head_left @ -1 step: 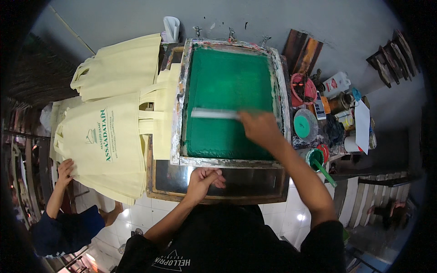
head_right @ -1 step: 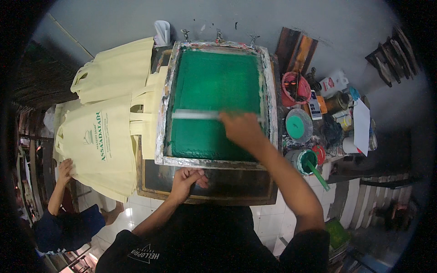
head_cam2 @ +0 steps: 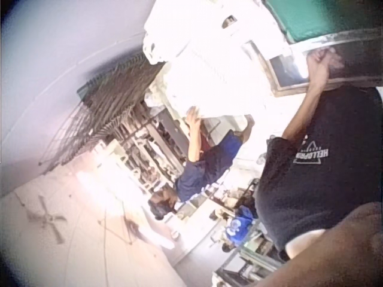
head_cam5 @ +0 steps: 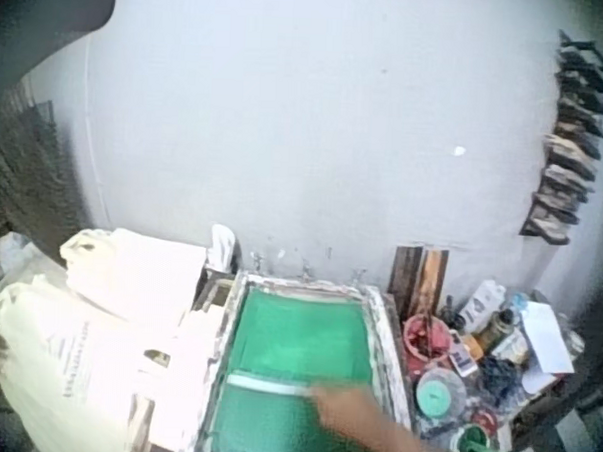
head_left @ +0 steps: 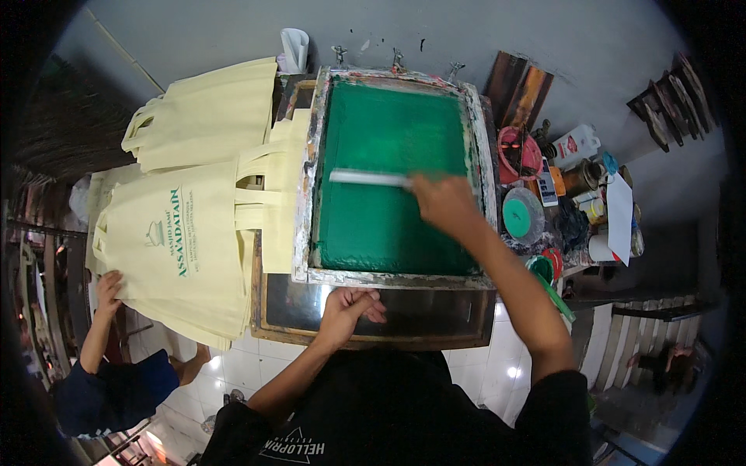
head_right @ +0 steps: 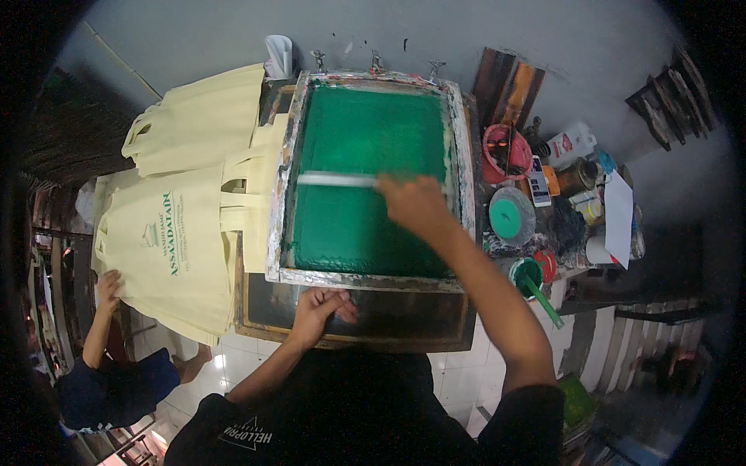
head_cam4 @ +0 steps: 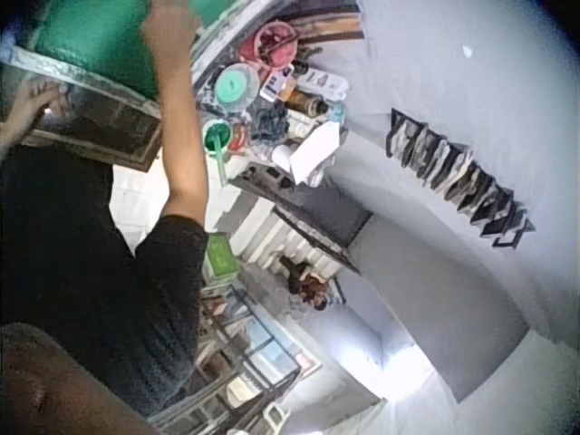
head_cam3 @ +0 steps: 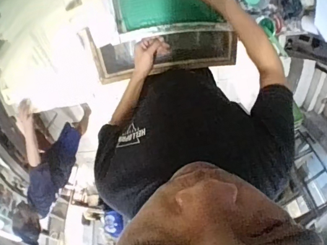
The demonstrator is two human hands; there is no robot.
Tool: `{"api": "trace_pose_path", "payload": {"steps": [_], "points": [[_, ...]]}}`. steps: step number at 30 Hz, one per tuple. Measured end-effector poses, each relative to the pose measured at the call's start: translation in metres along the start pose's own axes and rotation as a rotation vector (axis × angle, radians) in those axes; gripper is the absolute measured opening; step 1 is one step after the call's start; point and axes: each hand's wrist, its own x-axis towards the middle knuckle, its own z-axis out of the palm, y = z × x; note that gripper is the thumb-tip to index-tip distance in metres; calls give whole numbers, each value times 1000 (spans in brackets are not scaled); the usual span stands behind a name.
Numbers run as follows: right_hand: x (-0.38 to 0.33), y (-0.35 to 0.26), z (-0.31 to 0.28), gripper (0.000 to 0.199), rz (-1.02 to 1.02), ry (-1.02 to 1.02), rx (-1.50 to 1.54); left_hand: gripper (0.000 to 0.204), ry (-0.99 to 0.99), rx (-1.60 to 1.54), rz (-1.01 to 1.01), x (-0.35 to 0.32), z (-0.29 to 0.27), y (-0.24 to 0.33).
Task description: The person screen prints designs onto yellow tote bags by placing each bag on the printing station, lowering the screen, and using a squeegee to apply green ink.
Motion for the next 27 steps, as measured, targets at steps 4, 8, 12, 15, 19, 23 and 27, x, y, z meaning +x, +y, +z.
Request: {"api": "trace_pose_path", "payload": {"steps": [4, 8, 12, 15, 19, 23, 27], "points": [[92, 60, -12, 22, 116, -36, 9, 24, -77, -102, -108, 3, -6, 10], [145, 99, -28, 34, 99, -91, 190, 30, -90, -298, -213, -11, 0, 32], [158, 100, -35, 50, 219, -132, 63, 30, -303, -96, -245, -4, -8, 56], [146, 95, -19, 59, 283, -35, -70, 26, -266, 227, 74, 33, 1, 106], [129, 84, 6, 70, 210, 190, -158, 26, 299, 996, 836, 131, 8, 177], [119, 67, 0, 69, 174, 157, -121, 27, 373, 1337, 1025, 206, -22, 225], [96, 59, -5, 66, 173, 153, -105, 22, 244, 1410, 736, 205, -24, 224]]}}
